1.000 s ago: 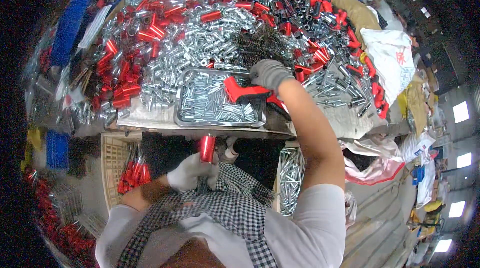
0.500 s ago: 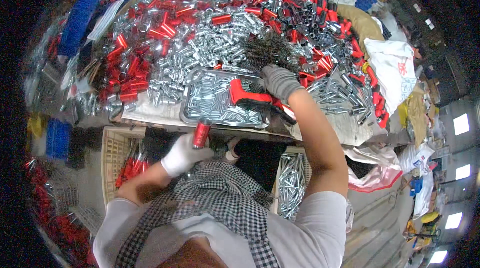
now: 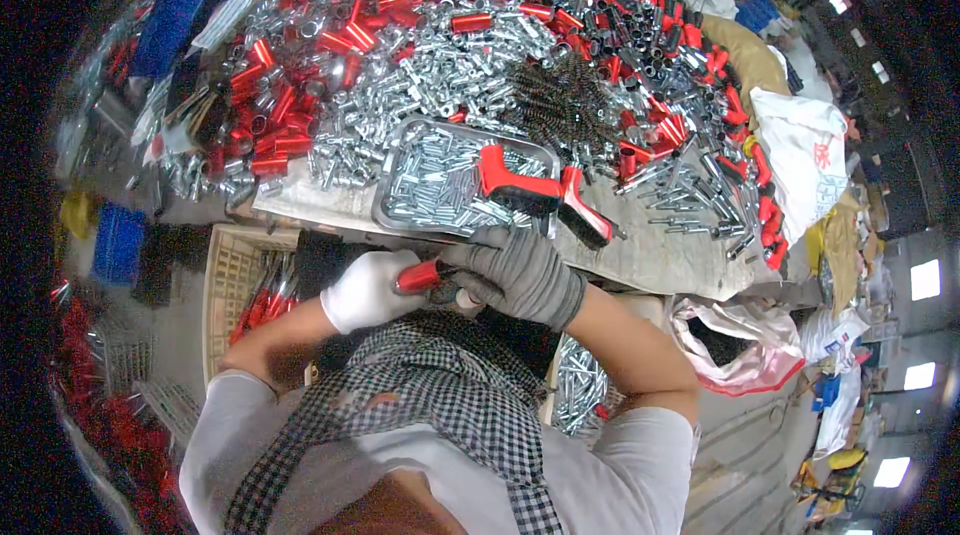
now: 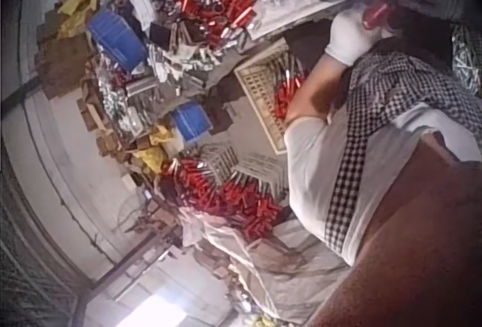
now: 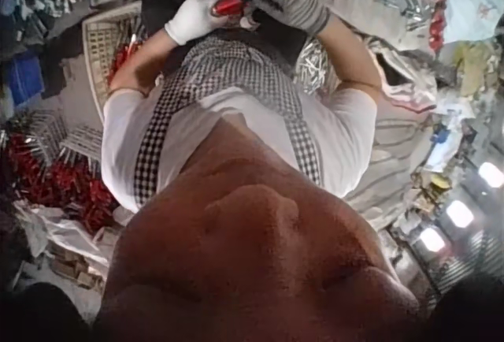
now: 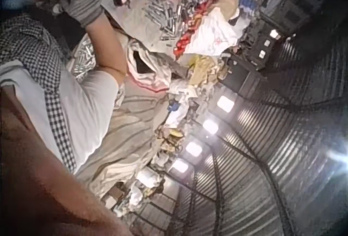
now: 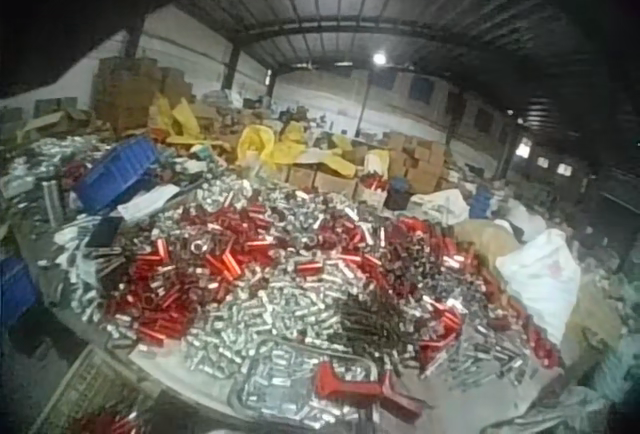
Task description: Assembling small metal sleeves or components using a manual hand press tool and sorting them.
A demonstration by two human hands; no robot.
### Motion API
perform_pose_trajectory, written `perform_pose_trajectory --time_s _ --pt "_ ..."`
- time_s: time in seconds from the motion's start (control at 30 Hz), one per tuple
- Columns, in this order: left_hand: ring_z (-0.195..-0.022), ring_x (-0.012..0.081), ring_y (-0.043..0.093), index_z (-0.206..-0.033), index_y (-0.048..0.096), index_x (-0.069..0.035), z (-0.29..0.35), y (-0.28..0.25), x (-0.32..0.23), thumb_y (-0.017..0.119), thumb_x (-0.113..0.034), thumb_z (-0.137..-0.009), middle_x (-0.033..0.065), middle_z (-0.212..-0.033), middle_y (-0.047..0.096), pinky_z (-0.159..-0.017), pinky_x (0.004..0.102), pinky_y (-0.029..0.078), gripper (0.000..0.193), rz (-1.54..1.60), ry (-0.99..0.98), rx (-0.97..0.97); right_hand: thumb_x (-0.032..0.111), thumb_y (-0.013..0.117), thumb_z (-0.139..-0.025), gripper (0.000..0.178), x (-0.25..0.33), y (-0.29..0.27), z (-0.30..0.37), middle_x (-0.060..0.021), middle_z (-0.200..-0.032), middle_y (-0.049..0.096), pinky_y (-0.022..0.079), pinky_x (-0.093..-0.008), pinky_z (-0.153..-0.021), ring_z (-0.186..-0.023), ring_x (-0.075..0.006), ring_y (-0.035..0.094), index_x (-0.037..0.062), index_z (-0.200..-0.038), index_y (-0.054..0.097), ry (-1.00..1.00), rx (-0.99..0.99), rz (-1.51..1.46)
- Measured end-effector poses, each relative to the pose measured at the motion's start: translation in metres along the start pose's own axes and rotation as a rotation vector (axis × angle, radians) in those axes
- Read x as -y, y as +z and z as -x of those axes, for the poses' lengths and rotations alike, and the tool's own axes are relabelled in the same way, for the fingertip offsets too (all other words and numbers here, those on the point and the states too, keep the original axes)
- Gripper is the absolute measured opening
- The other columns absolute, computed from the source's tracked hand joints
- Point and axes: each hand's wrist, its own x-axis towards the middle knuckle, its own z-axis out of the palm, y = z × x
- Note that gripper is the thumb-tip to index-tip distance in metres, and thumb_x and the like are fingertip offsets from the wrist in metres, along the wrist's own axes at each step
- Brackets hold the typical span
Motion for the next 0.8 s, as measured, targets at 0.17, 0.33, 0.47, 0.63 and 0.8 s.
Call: perform_pose_trajectory --time_s 0.17,0.33,0.47,0.63,0.8 --pt "-0.071 0.0365 0.064 -0.086 0.063 -0.007 0.004 0.003 0.008 0.078 -0.019 -0.070 0.0159 -0.076 0.063 -0.063 0.0417 0.051 0.025 -0.013 -0.070 0.087 0.025 0.069 -0.083 0.052 -0.021 0.030 0.001 -0.0129 -0.105 0.064 0.051 -0.0430 -0.082 -0.089 -0.0331 0.065 0.0112 -0.131 0.054 -0.137 -0.074 -0.038" --pt "-0.071 0.0359 0.064 -0.087 0.064 -0.007 0.005 -0.006 0.007 0.079 -0.019 -0.070 0.0163 -0.075 0.062 -0.063 0.0413 0.051 0.026 0.030 -0.085 0.015 0.029 0.081 -0.067 0.091 -0.034 0.002 -0.016 -0.0201 -0.112 0.064 0.051 -0.0412 -0.089 -0.102 -0.0374 0.063 0.0089 -0.144 0.038 0.086 -0.092 -0.202" --pt "-0.067 0.0372 0.063 -0.083 0.062 -0.006 -0.001 -0.015 0.012 0.076 -0.019 -0.072 0.0163 -0.070 0.061 -0.060 0.0431 0.050 0.022 0.000 -0.086 -0.072 0.024 0.071 -0.075 0.087 -0.082 0.008 -0.045 -0.0272 -0.124 0.054 0.047 -0.0449 -0.094 -0.109 -0.0394 0.058 0.0095 -0.149 0.028 0.355 0.080 0.477" --pt "-0.067 0.0372 0.062 -0.084 0.063 -0.007 0.001 -0.020 0.022 0.073 -0.016 -0.070 0.0162 -0.071 0.061 -0.061 0.0435 0.050 0.020 -0.058 -0.042 -0.110 0.015 0.067 -0.069 0.090 -0.104 0.021 -0.051 -0.0308 -0.124 0.053 0.046 -0.0450 -0.096 -0.112 -0.0427 0.055 0.0059 -0.149 0.025 0.463 0.017 0.408" --pt "-0.069 0.0369 0.063 -0.087 0.063 -0.007 0.002 -0.030 0.017 0.071 -0.015 -0.070 0.0159 -0.072 0.062 -0.064 0.0440 0.051 0.020 -0.169 -0.083 -0.104 0.015 0.067 -0.066 0.082 -0.118 0.020 -0.037 -0.0279 -0.123 0.056 0.044 -0.0431 -0.101 -0.115 -0.0422 0.054 0.0007 -0.141 0.037 0.392 -0.002 0.440"
